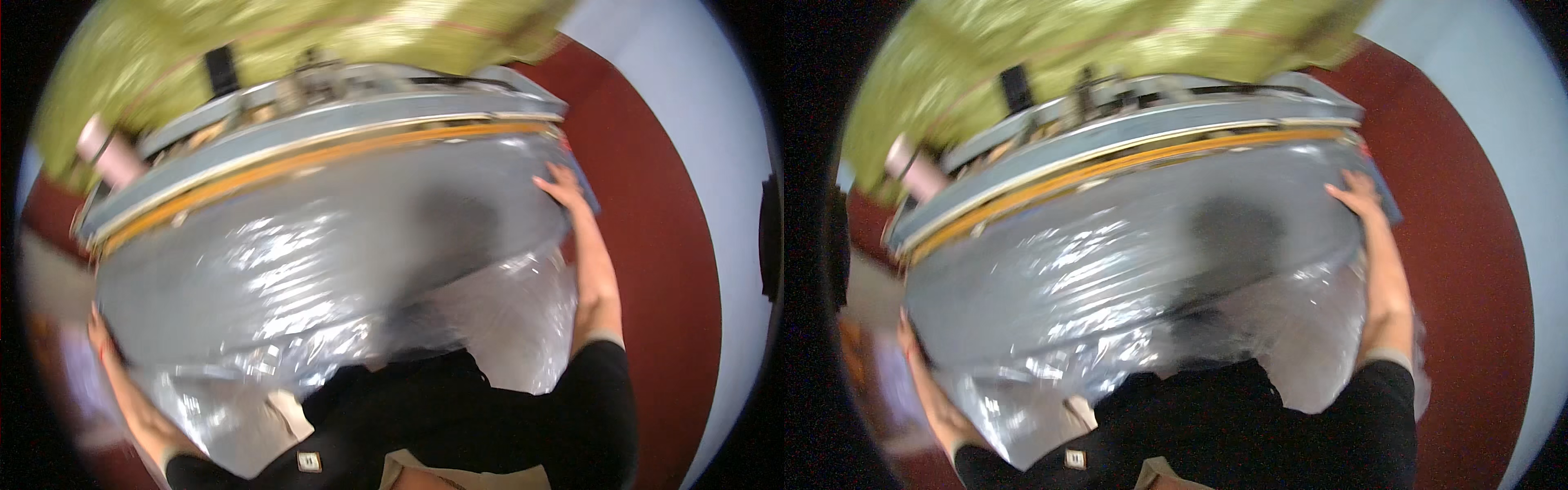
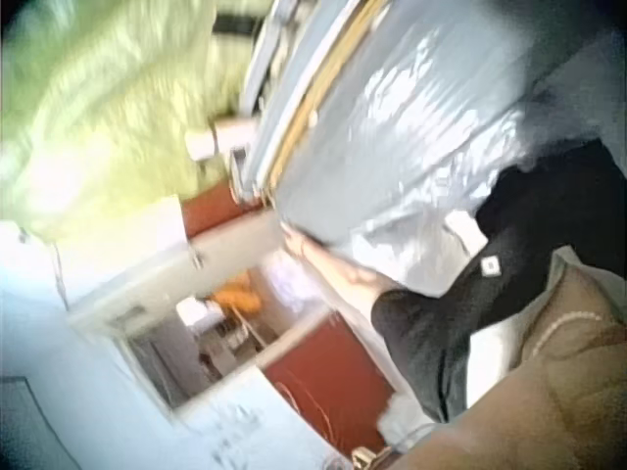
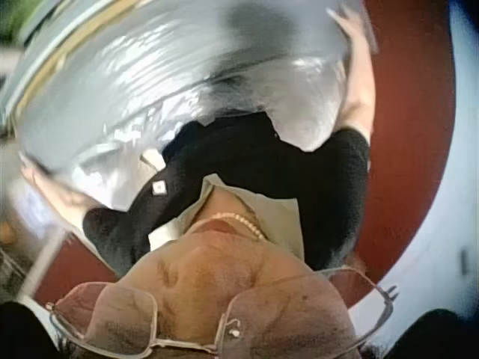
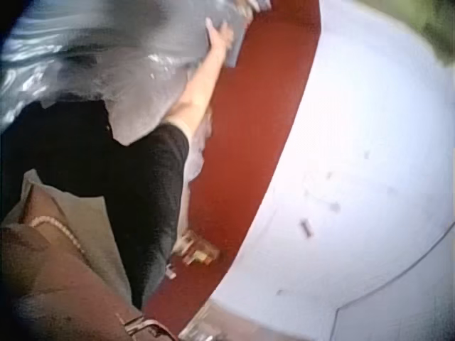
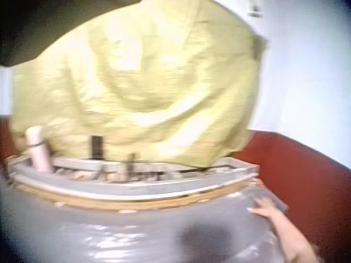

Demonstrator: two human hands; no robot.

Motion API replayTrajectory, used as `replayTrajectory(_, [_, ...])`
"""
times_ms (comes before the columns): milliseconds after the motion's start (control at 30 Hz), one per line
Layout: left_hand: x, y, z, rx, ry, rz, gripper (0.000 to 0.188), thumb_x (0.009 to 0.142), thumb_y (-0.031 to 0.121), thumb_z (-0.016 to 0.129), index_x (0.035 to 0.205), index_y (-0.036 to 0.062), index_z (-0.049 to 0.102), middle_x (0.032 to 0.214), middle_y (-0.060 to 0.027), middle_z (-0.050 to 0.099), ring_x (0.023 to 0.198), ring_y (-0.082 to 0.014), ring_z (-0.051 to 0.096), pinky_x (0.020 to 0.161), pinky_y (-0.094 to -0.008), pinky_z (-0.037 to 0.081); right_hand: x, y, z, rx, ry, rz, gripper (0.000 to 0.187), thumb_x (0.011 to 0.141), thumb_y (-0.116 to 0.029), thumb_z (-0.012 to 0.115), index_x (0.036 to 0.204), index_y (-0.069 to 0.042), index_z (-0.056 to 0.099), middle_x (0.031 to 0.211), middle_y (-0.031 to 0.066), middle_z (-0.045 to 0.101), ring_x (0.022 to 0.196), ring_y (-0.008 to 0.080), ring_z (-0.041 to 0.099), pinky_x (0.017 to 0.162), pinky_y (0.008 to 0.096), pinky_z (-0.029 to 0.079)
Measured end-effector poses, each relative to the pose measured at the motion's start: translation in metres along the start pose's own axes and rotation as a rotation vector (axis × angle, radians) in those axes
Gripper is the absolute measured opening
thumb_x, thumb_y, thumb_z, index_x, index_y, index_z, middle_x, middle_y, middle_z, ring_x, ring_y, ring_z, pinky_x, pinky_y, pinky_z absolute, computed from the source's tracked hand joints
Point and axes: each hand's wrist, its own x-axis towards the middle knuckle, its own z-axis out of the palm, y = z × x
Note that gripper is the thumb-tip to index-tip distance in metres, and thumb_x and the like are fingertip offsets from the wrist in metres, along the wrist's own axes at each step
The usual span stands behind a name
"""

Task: Sealing large plastic bags using a heat sealer.

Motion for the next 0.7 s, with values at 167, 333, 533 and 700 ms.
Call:
replayTrajectory(167, [-0.156, 0.051, -0.076, 0.315, 0.406, 0.328, 0.038, 0.088, 0.028, 0.034, 0.112, 0.0025, 0.048, 0.115, -0.0134, 0.048, 0.106, -0.0255, 0.045, 0.091, -0.0329, 0.033, -0.015, -0.058, 0.028, 0.156, 0.134, -0.314, 0.057, 0.083, -0.041, 0.044, 0.125, -0.003, 0.035, 0.131, 0.0161, 0.031, 0.122, 0.028, 0.026, 0.1, 0.0377, 0.02])
replayTrajectory(333, [-0.321, -0.037, -0.056, 0.017, 0.363, 0.147, 0.037, 0.083, 0.024, 0.049, 0.114, 0.004, 0.046, 0.116, -0.0146, 0.047, 0.111, -0.0272, 0.04, 0.095, -0.0363, 0.03, 0.063, 0.006, 0.052, 0.343, 0.145, -0.407, 0.059, 0.086, -0.04, 0.042, 0.123, 0.005, 0.033, 0.127, 0.0205, 0.034, 0.117, 0.0295, 0.033, 0.097, 0.0342, 0.025])
replayTrajectory(533, [-0.529, -0.167, -0.079, 0.284, 0.708, -0.513, 0.04, 0.081, 0.019, 0.05, 0.114, -0.0017, 0.044, 0.12, -0.0185, 0.043, 0.113, -0.0303, 0.039, 0.096, -0.0353, 0.03, 0.019, -0.078, 0.033, 0.216, 0.742, -0.855, 0.051, 0.083, -0.039, 0.046, 0.112, 0.003, 0.042, 0.107, 0.0192, 0.046, 0.097, 0.0279, 0.046, 0.082, 0.0338, 0.037])
replayTrajectory(700, [-0.616, -0.211, -0.118, 0.395, 0.927, -0.938, 0.039, 0.077, 0.02, 0.054, 0.108, -0.0032, 0.049, 0.115, -0.0213, 0.046, 0.107, -0.0327, 0.042, 0.092, -0.0382, 0.032, 0.085, -0.064, 0.059, 0.253, 0.522, -0.534, 0.067, 0.083, -0.047, 0.043, 0.128, 0.0, 0.028, 0.127, 0.0183, 0.035, 0.115, 0.0297, 0.037, 0.095, 0.0347, 0.029])
